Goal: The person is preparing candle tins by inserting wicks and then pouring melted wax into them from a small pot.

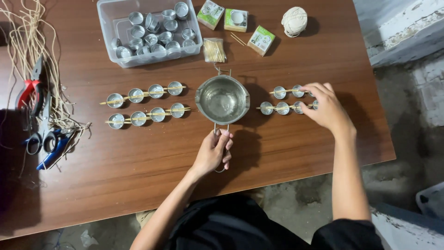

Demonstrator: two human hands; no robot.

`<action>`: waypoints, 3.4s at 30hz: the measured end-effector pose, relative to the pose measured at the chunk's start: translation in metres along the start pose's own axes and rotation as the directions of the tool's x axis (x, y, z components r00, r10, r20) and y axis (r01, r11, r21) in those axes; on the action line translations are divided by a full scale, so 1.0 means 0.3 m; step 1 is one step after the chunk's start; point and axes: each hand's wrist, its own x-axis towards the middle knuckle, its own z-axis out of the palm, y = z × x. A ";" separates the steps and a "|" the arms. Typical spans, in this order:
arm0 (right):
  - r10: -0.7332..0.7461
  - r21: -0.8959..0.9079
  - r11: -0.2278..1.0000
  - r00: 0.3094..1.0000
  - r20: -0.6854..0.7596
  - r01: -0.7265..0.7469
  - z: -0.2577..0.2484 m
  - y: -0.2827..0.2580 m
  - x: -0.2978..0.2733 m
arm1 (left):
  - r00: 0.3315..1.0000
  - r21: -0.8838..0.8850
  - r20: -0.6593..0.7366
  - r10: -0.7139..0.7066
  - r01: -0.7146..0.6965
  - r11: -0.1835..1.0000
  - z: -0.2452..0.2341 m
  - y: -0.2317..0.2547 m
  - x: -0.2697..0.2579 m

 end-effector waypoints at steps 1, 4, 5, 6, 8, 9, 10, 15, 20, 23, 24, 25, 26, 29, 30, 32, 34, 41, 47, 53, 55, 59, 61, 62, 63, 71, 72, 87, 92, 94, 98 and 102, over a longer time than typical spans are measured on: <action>0.000 0.000 1.000 1.000 0.001 0.000 -0.007 -0.015 0.029 | 1.000 0.000 0.000 -0.001 0.001 1.000 0.002 -0.001 0.008; -0.010 0.032 0.999 0.992 0.125 0.006 -0.011 -0.037 0.112 | 1.000 -0.007 0.004 0.006 -0.006 1.000 0.007 -0.002 0.027; 0.009 0.001 1.000 0.979 0.203 -0.009 -0.001 -0.027 0.138 | 1.000 -0.020 0.001 0.007 -0.007 1.000 0.010 0.000 0.035; 0.030 -0.032 0.999 0.960 0.278 -0.022 0.009 -0.018 0.165 | 1.000 -0.033 -0.001 0.008 -0.008 0.999 0.011 0.003 0.041; 0.040 -0.055 0.998 0.947 0.320 -0.024 0.013 -0.034 0.195 | 1.000 -0.033 0.000 0.011 -0.011 0.999 0.013 0.007 0.052; 0.053 -0.078 0.997 0.931 0.361 -0.026 0.016 -0.043 0.210 | 1.000 -0.033 0.001 0.013 -0.013 0.999 0.013 0.009 0.057; 0.052 -0.079 0.997 0.931 0.361 -0.025 0.025 -0.032 0.215 | 1.000 -0.034 0.001 0.013 -0.013 0.999 0.011 0.008 0.065; -0.030 -0.129 0.988 0.930 0.367 0.083 0.066 0.018 0.237 | 0.999 -0.036 0.004 0.034 -0.034 0.999 0.017 0.012 0.086; -0.031 -0.154 0.983 0.919 0.393 0.099 0.092 0.043 0.250 | 0.999 -0.018 -0.008 -0.035 0.035 0.999 0.025 0.052 0.060; -0.037 -0.153 0.983 0.921 0.389 0.104 0.073 0.018 0.250 | 0.998 -0.001 -0.014 -0.062 0.062 0.998 0.028 0.095 0.022; -0.039 -0.149 0.983 0.923 0.383 0.104 0.062 0.005 0.249 | 0.997 0.021 -0.016 -0.074 0.074 0.997 0.030 0.114 0.005; -0.045 -0.147 0.983 0.922 0.384 0.109 0.048 -0.003 0.247 | 0.997 0.020 -0.021 -0.071 0.071 0.997 0.029 0.139 -0.021; -0.049 -0.148 0.983 0.927 0.371 0.111 0.034 -0.013 0.245 | 0.997 0.176 -0.042 -0.071 0.077 0.981 0.027 0.164 -0.048; -0.035 -0.149 0.984 0.932 0.361 0.095 -0.018 -0.076 0.243 | 0.995 0.490 -0.087 -0.054 0.090 0.867 -0.036 0.255 -0.155; -0.009 -0.154 0.986 0.931 0.364 0.070 -0.038 -0.104 0.240 | 0.994 0.636 -0.102 -0.040 0.096 0.766 -0.065 0.284 -0.197; -0.039 -0.152 0.983 0.935 0.351 0.099 -0.071 -0.163 0.240 | 0.982 0.662 -0.178 0.056 0.077 0.745 -0.167 0.294 -0.266; -0.076 -0.147 0.980 0.937 0.340 0.133 -0.096 -0.250 0.246 | 0.955 0.689 -0.254 0.156 0.065 0.722 -0.281 0.303 -0.332; -0.414 -0.133 0.876 0.863 0.291 0.465 -0.024 -0.618 0.288 | 0.626 0.932 -0.359 0.693 0.205 0.298 -0.662 0.254 -0.509; -0.696 -0.043 0.678 0.659 0.286 0.734 0.305 -0.943 0.331 | 0.507 0.940 -0.313 0.803 0.043 0.339 -0.785 0.191 -0.550; -0.763 -0.042 0.554 0.527 0.375 0.832 0.594 -1.118 0.320 | 0.502 0.937 -0.275 0.820 -0.052 0.347 -0.806 0.178 -0.564; -0.767 -0.054 0.536 0.513 0.385 0.842 0.649 -1.132 0.305 | 0.535 0.933 -0.260 0.804 -0.075 0.352 -0.793 0.189 -0.573; -0.751 -0.130 0.532 0.537 0.384 0.837 0.680 -1.154 0.273 | 0.697 0.948 -0.157 0.700 -0.093 0.305 -0.751 0.197 -0.564; -0.740 -0.166 0.535 0.554 0.381 0.828 0.667 -1.170 0.256 | 0.758 0.947 -0.154 0.634 -0.070 0.313 -0.716 0.203 -0.554; -0.732 -0.198 0.549 0.581 0.356 0.812 0.660 -1.177 0.249 | 0.801 0.955 -0.167 0.575 -0.014 0.296 -0.697 0.207 -0.551; -0.723 -0.229 0.563 0.607 0.330 0.795 0.653 -1.185 0.241 | 0.839 0.961 -0.181 0.513 0.040 0.274 -0.678 0.210 -0.548; -0.659 -0.121 0.724 0.733 0.168 0.679 0.454 -1.132 0.183 | 0.869 0.948 -0.207 0.450 0.064 0.312 -0.661 0.182 -0.488; -0.624 -0.094 0.765 0.770 0.135 0.637 0.426 -1.103 0.178 | 0.874 0.942 -0.208 0.438 0.058 0.331 -0.655 0.185 -0.481; 0.294 0.371 0.885 0.956 0.022 -0.281 0.264 -0.624 -0.174 | 0.895 0.922 -0.194 0.402 0.026 0.388 -0.646 0.160 -0.431; 0.275 0.770 0.487 0.909 0.313 -0.412 0.417 -0.643 -0.157 | 0.918 0.929 -0.154 0.364 0.009 0.370 -0.583 0.162 -0.411; 0.234 0.830 0.349 0.898 0.373 -0.435 0.442 -0.675 -0.139 | 0.921 0.931 -0.148 0.361 0.006 0.366 -0.568 0.167 -0.413; 0.184 0.887 0.156 0.895 0.406 -0.434 0.476 -0.711 -0.115 | 0.934 0.938 -0.135 0.330 0.014 0.346 -0.549 0.199 -0.427; 0.192 0.920 0.036 0.906 0.377 -0.391 0.568 -0.643 -0.107 | 0.946 0.953 -0.078 0.314 -0.021 0.301 -0.552 0.181 -0.395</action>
